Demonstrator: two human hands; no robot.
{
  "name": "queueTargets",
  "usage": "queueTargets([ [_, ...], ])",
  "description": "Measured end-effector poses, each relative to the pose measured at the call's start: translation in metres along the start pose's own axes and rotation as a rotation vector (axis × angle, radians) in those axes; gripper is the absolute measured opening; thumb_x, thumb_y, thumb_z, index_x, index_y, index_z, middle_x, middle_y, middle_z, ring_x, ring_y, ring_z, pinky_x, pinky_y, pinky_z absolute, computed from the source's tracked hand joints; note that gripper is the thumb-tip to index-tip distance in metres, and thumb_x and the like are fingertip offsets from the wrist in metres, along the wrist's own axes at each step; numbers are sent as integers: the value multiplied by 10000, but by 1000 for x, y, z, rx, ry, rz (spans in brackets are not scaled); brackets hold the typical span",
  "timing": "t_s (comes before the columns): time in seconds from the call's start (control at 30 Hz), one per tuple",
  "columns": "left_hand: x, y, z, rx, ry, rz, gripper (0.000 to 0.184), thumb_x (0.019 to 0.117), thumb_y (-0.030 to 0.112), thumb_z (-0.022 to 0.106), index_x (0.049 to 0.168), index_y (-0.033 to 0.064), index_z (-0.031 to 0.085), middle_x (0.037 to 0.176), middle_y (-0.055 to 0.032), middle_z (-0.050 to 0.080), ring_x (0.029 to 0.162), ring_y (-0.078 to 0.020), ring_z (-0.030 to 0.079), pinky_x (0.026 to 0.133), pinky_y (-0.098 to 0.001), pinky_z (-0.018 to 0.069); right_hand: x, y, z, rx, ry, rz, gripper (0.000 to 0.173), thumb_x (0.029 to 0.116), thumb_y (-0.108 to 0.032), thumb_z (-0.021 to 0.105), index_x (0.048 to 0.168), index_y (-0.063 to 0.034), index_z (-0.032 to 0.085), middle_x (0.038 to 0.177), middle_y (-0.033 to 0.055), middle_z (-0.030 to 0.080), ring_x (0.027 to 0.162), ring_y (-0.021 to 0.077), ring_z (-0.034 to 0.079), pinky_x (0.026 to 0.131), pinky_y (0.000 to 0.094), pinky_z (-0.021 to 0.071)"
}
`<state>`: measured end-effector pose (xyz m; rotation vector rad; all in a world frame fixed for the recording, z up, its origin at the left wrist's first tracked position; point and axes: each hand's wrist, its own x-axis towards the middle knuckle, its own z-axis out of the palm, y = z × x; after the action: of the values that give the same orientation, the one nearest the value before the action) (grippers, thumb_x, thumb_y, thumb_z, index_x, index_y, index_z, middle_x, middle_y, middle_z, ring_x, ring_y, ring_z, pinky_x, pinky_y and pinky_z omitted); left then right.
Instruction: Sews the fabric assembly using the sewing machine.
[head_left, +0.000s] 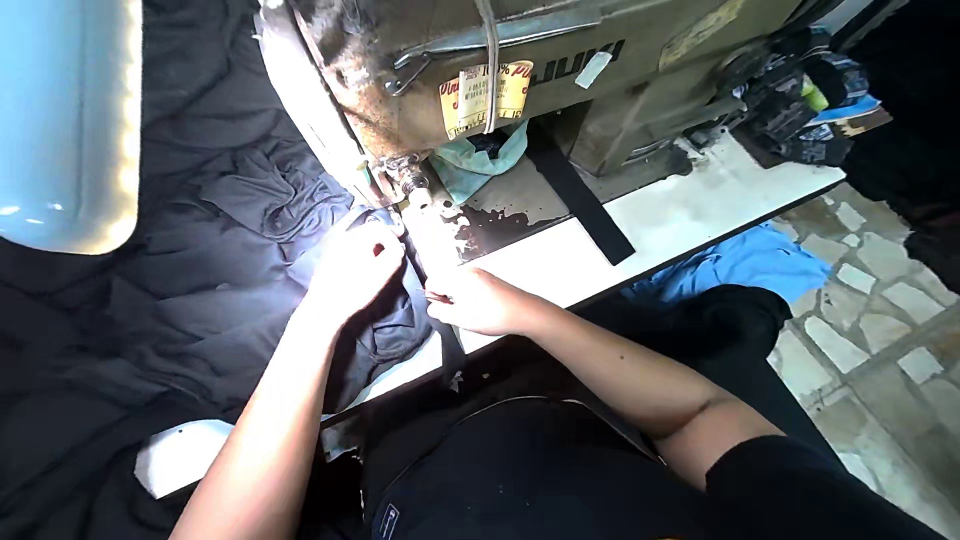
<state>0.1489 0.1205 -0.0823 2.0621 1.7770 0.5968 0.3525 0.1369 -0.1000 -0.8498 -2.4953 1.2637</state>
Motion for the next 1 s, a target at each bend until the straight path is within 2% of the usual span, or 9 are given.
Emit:
queueTargets([
  [0.07,-2,-6,16,118,-37,87,241,983,95,529,973,-81,692,1152,-275,679,1135,-457,635,976,-639,459,-2,1,1,6,-21,21,140,992,-61,605,943,45,682,839,147,635,791,239,617,708,408,506],
  [0.2,-24,-12,37,227,3,249,176,890,69,587,900,-78,685,1336,-279,630,1254,-483,592,1030,-637,451,-7,2,1,49,-49,32,172,999,-79,583,927,48,673,829,140,617,775,217,590,692,381,486],
  [0.3,-22,-18,39,186,59,244,188,919,57,567,905,-90,683,1230,-281,662,1168,-472,632,986,-632,477,-2,-1,-4,51,-81,69,177,1006,-80,569,917,39,665,799,128,602,749,207,577,669,372,468],
  [0.37,-19,-19,39,158,89,195,213,954,61,536,935,-96,678,1223,-283,667,1151,-469,634,995,-621,462,1,-3,-6,58,-81,103,165,1005,-70,582,888,27,647,754,105,576,707,182,555,635,349,451],
  [0.43,-19,-16,34,103,123,137,265,972,108,501,978,-71,697,1129,-250,695,1096,-431,648,965,-586,474,3,-5,-5,63,-70,119,161,991,-60,597,858,20,640,721,93,559,678,171,540,610,338,436],
  [0.5,-19,-13,27,39,118,79,283,989,123,490,989,-56,709,1075,-228,708,1059,-397,665,949,-565,494,5,-7,-7,63,-87,153,160,992,-68,598,864,16,643,734,93,561,699,176,544,624,348,436],
  [0.6,-5,-8,19,27,105,-11,309,1026,100,468,982,-92,706,934,-258,691,954,-418,677,867,-596,494,9,-10,-9,64,-99,223,167,1007,-89,581,890,11,647,770,108,583,741,198,570,660,375,456],
  [0.73,9,-5,22,98,98,-85,241,1006,36,534,941,-135,690,970,-318,667,1004,-472,657,900,-613,488,16,-6,-2,88,5,221,235,1001,-106,589,789,-8,611,696,90,537,668,192,538,614,368,431],
  [1.0,28,14,14,137,-45,-404,247,1017,104,586,931,-108,678,989,-298,633,1005,-447,634,858,-609,484,19,-7,2,87,52,249,210,993,-108,595,813,-6,628,724,107,568,698,216,570,633,396,452],
])
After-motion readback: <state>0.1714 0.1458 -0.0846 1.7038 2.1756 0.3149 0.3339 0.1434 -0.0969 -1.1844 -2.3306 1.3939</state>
